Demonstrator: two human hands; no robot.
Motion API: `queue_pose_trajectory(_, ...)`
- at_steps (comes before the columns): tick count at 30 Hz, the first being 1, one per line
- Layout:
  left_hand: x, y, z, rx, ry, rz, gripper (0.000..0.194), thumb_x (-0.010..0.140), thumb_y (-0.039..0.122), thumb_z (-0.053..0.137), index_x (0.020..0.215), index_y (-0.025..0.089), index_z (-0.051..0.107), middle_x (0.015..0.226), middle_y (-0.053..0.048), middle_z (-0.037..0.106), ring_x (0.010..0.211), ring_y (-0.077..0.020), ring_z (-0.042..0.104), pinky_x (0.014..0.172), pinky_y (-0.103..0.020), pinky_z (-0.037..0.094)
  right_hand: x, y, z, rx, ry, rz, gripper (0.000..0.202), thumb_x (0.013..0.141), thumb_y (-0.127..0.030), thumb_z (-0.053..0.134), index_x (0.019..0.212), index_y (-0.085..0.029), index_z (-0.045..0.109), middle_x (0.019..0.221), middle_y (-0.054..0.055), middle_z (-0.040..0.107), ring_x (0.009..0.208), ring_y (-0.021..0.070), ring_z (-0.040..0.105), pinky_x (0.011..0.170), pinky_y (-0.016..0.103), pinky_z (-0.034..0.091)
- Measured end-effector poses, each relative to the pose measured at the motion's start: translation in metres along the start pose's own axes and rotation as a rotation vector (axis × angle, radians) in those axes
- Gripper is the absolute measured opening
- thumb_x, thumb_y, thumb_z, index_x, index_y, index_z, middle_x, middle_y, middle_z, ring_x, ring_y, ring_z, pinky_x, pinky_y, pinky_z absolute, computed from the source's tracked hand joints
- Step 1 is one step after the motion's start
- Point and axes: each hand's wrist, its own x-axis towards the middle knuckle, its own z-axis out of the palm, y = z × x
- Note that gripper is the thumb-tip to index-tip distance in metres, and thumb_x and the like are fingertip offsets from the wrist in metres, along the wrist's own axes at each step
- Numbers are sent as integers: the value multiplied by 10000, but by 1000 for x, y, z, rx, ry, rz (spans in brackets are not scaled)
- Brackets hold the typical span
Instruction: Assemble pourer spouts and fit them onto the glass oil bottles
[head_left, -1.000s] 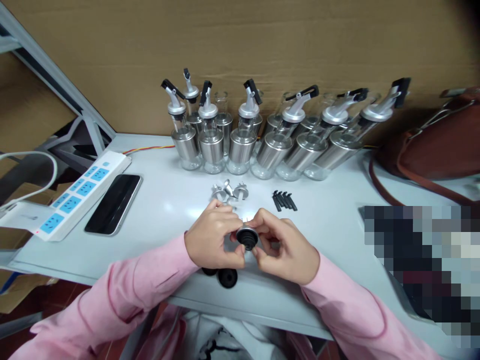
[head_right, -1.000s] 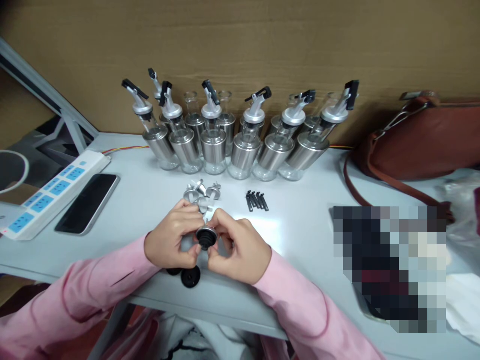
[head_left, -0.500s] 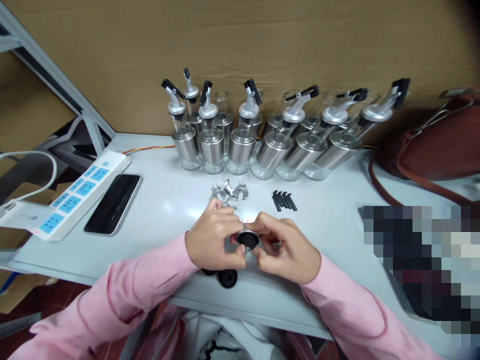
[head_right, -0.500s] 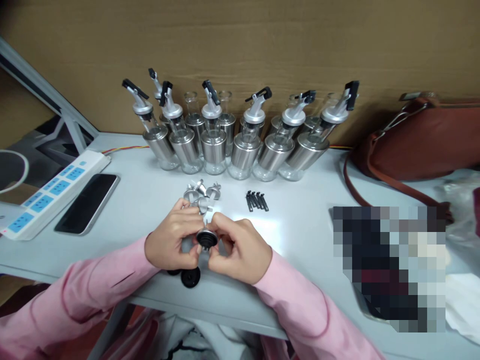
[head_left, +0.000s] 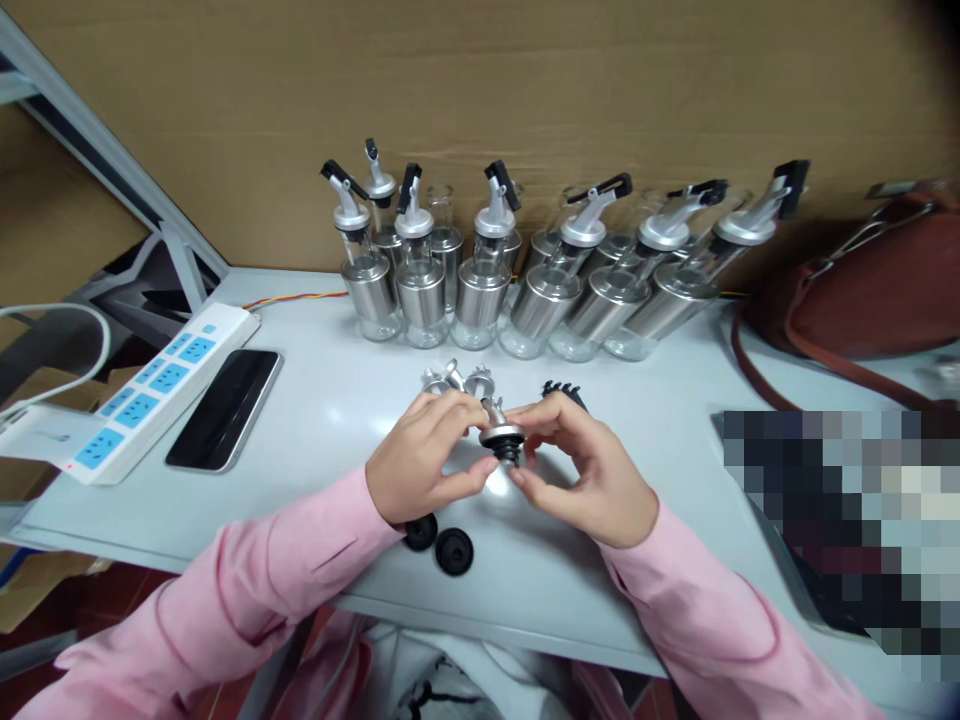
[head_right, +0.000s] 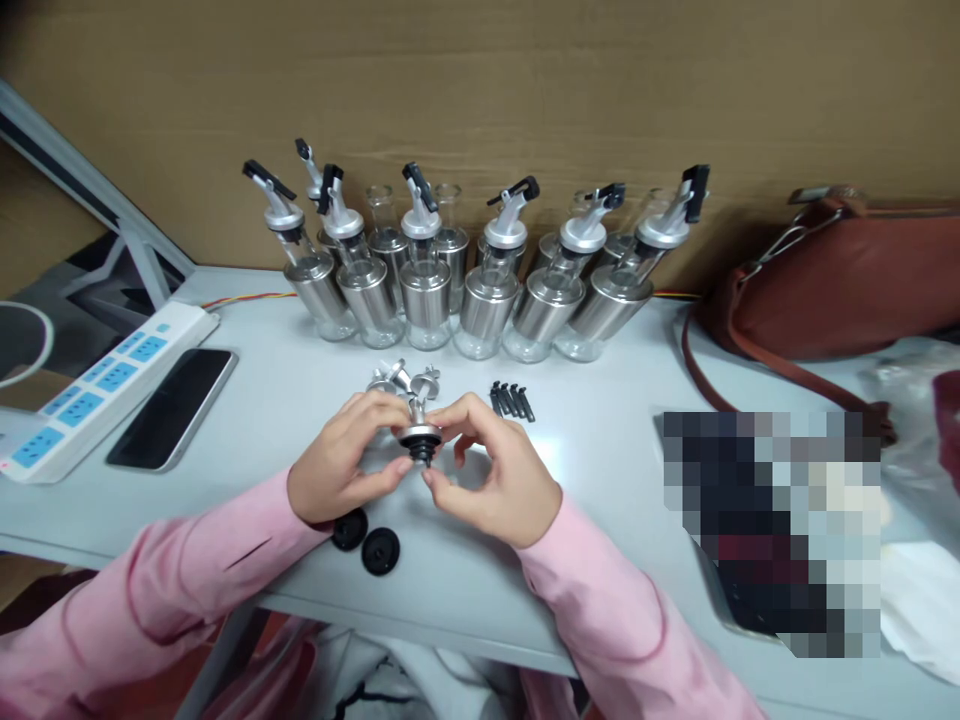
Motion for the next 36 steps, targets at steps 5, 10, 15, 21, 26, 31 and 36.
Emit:
queue_pose_trajectory(5,1,-2,-1,-127,22,39,239,815,221,516,1028,138,450,969,-95,526,921,-210,520,784,-362,451,3,1,-3,-28,2,-32,182,717,-177,666,862,-192,556,902,68,670,744,158,605,555,257,459)
queue_pose_trajectory(10,1,-3,0,-133,12,95,300,847,295,566,1106,174,472,963,-68,488,887,-173,517,778,-319,487,3,0,0,-46,48,-84,119,742,-204,662,826,-182,581,930,87,671,663,143,593,529,273,453)
queue_pose_trajectory(15,0,-4,1,-83,8,123,249,883,243,508,1126,191,499,968,-59,452,879,-146,509,789,-291,503,3,-2,2,-87,77,-36,174,734,-281,683,715,-190,536,759,54,700,672,171,635,547,276,470)
queue_pose_trajectory(21,-1,0,0,-101,9,131,216,832,143,546,1048,156,542,912,-50,437,826,-139,509,745,-274,511,7,-4,-12,-264,-12,-67,128,739,-303,665,774,-196,603,868,64,701,825,205,642,753,344,477)
queue_pose_trajectory(26,0,3,2,-61,47,104,228,758,45,538,955,154,568,881,-35,409,796,-127,505,734,-266,507,11,10,-34,-665,179,141,123,765,-213,579,826,-178,680,708,48,666,713,211,582,695,354,448)
queue_pose_trajectory(31,1,2,3,-5,27,123,261,758,3,479,940,166,570,948,-66,461,844,-148,495,739,-290,492,10,23,-41,-866,163,374,143,731,-168,597,784,-178,730,686,40,677,705,216,580,686,333,439)
queue_pose_trajectory(36,1,0,3,9,44,140,240,757,18,503,949,152,558,905,-64,485,834,-153,492,746,-296,477,8,24,-36,-869,64,382,145,717,-167,596,754,-194,733,725,33,697,694,207,589,681,323,446)
